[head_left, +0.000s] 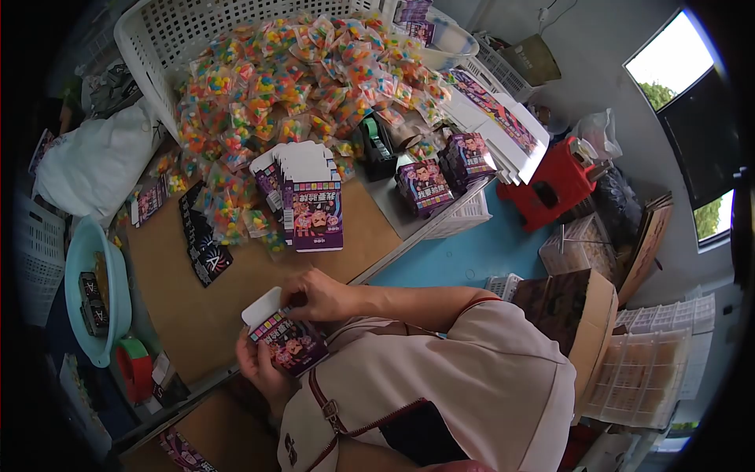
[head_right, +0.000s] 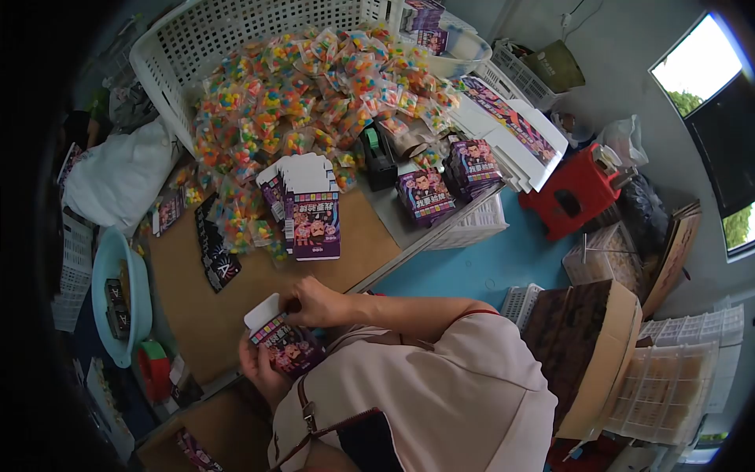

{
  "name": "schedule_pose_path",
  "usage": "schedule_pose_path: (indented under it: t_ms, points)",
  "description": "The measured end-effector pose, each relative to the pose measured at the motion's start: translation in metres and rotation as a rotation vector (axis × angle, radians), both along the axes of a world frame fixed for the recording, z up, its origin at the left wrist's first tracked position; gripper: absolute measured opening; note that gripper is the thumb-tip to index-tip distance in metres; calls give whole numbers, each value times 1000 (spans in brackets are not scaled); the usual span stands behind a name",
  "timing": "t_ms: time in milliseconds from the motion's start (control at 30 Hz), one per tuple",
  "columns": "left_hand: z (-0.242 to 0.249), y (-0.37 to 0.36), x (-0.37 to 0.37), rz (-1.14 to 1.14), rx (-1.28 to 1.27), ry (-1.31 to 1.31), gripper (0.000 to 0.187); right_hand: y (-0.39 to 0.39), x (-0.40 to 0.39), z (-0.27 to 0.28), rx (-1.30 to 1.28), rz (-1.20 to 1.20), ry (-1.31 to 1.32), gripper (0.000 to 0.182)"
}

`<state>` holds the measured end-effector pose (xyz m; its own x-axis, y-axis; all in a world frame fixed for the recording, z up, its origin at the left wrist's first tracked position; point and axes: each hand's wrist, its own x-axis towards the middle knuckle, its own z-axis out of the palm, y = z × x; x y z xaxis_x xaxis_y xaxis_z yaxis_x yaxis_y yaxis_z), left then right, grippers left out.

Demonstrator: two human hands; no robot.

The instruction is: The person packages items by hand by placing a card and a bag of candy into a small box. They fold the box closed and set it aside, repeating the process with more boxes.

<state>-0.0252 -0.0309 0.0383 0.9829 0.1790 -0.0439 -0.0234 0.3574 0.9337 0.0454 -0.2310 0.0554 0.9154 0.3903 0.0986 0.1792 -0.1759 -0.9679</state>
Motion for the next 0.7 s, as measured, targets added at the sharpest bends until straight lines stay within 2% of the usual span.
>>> schedule_pose_path:
  t_ms: [67,100,167,233,300,367,433,500,567,633,700]
  points:
    - [-8,5,-11,-101,50,155,27,-4,-10,-18,-77,150,44,20]
    - [-13,5,-14,-63,12,268,17,-6,-13,-19,-78,152,44,20]
    - [-17,9,-19,-60,112,287,13,-9,-18,-20,-97,232,234,23]
    - [-18,17,-22,-61,213,308,10,-3,-24,-20,-55,168,199,25]
    - [-19,28,-22,-136,327,221,10,0,-25,-13,-15,103,161,26]
    - [-29,45,-23,-158,331,136,7,3,-21,-2,-64,81,279,28]
    - [-22,43,-23,-179,337,53,5,5,-20,-6,-7,116,244,23]
    - [-10,32,-26,58,301,43,6,8,-20,-8,48,153,207,18]
    - [-5,31,-27,57,321,62,6,10,-22,-9,170,201,69,11]
    - [0,33,-24,57,342,74,6,5,-22,3,152,260,-17,10]
    - [5,40,-19,-203,316,-203,10,3,-19,10,135,314,-100,9]
